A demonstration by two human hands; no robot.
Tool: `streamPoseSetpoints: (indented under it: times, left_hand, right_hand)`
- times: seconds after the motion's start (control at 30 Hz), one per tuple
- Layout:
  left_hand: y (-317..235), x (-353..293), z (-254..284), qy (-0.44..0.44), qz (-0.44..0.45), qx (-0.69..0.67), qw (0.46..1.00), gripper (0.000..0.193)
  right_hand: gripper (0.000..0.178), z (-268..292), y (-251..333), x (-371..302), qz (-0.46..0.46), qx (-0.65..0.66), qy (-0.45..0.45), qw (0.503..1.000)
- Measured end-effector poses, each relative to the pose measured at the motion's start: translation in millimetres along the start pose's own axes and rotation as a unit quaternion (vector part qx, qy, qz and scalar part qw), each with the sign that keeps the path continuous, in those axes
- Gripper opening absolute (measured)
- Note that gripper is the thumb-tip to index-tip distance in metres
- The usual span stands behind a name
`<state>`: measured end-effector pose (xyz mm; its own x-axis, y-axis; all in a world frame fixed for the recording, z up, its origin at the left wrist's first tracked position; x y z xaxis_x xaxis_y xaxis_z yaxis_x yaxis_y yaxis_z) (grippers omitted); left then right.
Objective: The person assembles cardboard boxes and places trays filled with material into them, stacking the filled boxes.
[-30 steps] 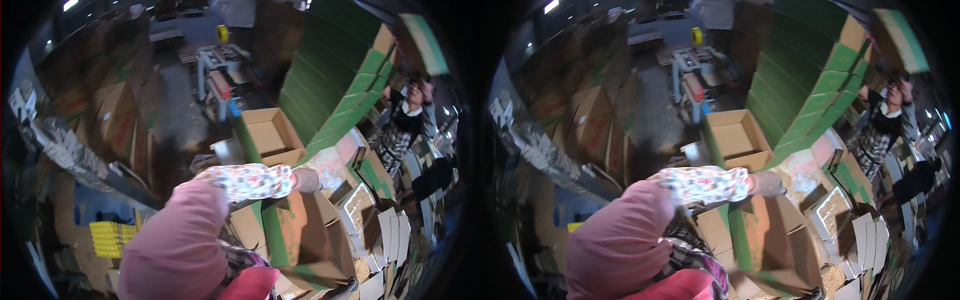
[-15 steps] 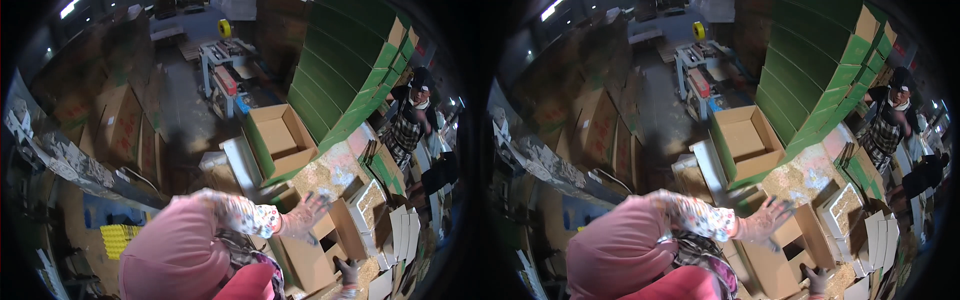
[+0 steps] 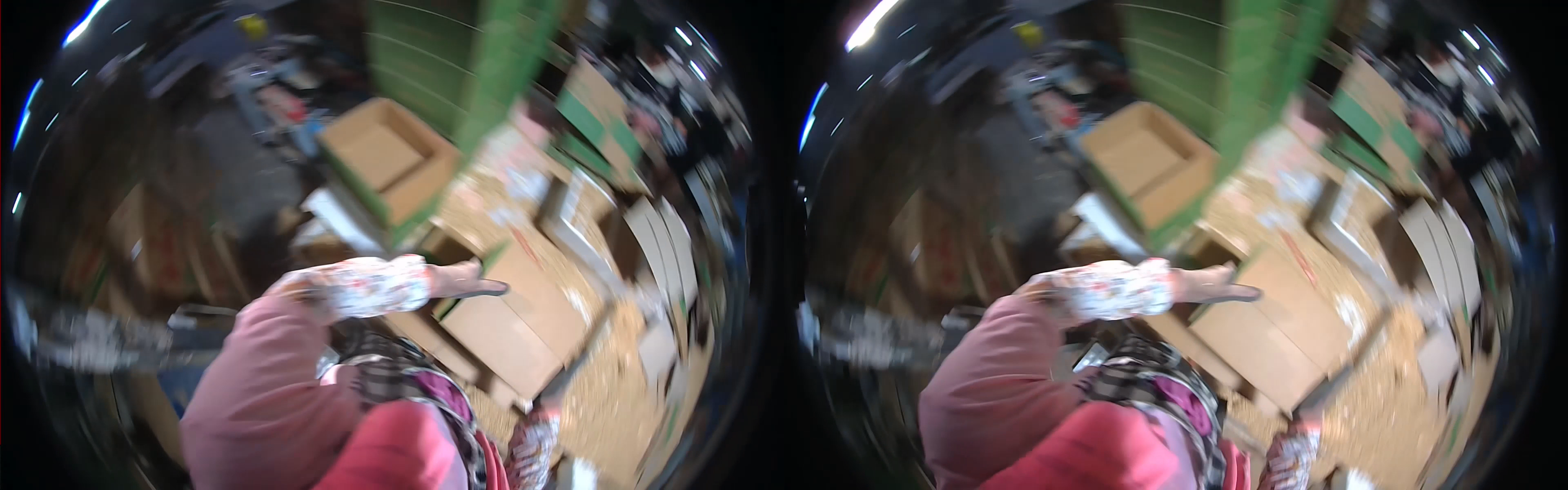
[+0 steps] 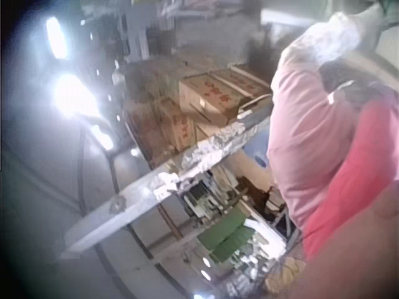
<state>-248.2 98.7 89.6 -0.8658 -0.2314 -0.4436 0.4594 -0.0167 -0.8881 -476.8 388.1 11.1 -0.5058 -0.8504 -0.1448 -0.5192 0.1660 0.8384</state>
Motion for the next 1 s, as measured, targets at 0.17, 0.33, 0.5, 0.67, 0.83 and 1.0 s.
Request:
streamPoseSetpoints:
  times: [0.17, 0.33, 0.5, 0.67, 0.83, 1.0]
  left_hand:
    - [63, -21, 11, -0.006, -0.261, 0.576, 0.774, 0.066]
    - [33, 56, 47, -0.287, -0.268, 0.061, 0.918, 0.048]
    - [-15, 78, 37, -0.292, -0.113, 0.358, 0.88, 0.056]
    - [-14, 81, 29, -0.293, -0.148, 0.358, 0.874, 0.054]
    - [-8, 69, 34, -0.322, -0.099, 0.378, 0.862, 0.055]
    - [17, 76, 58, -0.348, -0.155, 0.297, 0.876, 0.056]
  right_hand:
    - [0.061, -1, 50, 23, -0.039, -0.12, -0.122, 0.985]
    - [0.062, -50, 2, 60, 0.086, -0.657, -0.132, 0.737]
    - [0.064, 10, -18, 6, 0.156, -0.389, -0.233, 0.878]
    - [0.088, 252, -100, -128, 0.193, 0.007, -0.681, 0.706]
    - [0.057, 157, -43, -86, 0.164, 0.204, -0.654, 0.71]
    - [0.053, 75, -3, -111, 0.178, 0.07, -0.431, 0.882]
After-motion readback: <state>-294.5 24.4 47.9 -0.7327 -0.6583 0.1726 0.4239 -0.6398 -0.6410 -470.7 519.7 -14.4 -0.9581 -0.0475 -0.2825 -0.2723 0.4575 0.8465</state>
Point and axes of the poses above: each hand's wrist, its own x-axis towards the middle knuckle, its own z-axis out of the back of the hand, y = z × x, the point moved 1 cm from there along x, towards the middle knuckle, and after that the axes turned 3 degrees about y, right-handed, at the moved point
